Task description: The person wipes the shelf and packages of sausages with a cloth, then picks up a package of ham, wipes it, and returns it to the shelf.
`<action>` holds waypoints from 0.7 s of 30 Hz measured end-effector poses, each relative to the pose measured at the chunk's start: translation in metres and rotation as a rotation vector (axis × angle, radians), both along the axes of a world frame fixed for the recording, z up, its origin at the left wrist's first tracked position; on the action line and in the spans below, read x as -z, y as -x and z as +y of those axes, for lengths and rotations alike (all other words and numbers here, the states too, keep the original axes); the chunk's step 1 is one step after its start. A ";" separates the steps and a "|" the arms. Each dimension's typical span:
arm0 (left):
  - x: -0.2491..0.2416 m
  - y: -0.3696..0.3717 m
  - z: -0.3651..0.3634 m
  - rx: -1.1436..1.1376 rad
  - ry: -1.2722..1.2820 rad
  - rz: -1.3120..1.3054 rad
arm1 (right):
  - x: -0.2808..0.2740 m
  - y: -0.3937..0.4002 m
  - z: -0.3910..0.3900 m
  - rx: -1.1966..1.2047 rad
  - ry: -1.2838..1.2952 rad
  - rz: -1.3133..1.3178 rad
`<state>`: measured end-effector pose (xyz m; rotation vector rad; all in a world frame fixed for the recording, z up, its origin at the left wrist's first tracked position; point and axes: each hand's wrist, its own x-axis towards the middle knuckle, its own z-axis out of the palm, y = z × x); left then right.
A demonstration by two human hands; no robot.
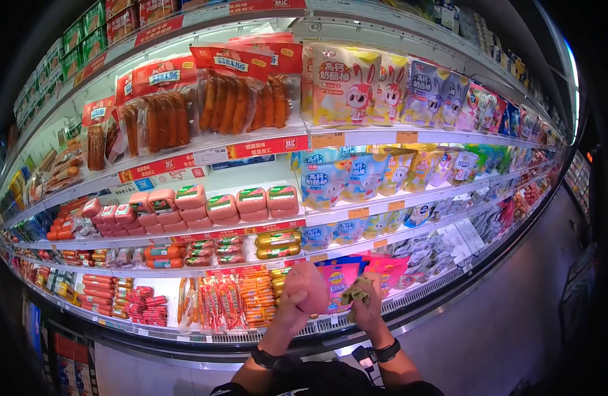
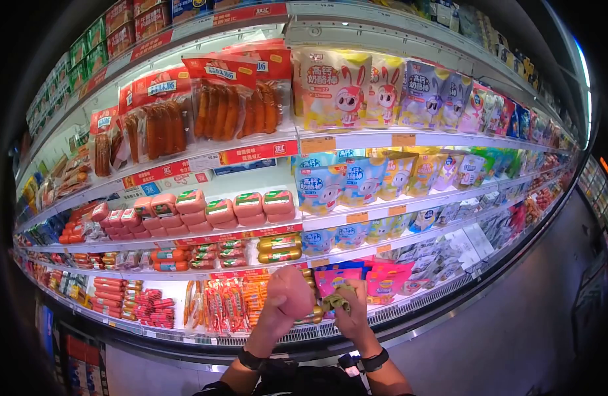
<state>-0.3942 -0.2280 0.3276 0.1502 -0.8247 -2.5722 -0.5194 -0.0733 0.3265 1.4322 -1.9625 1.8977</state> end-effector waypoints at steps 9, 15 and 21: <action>-0.051 0.111 -0.217 -0.920 1.920 -0.565 | 0.094 0.004 0.110 0.298 -0.519 0.184; -0.104 0.183 -0.284 0.172 1.943 -0.873 | 0.127 -0.026 0.171 0.455 -0.620 -0.104; -0.074 0.228 -0.299 0.133 2.063 -0.868 | 0.133 -0.027 0.190 0.562 -0.712 -0.274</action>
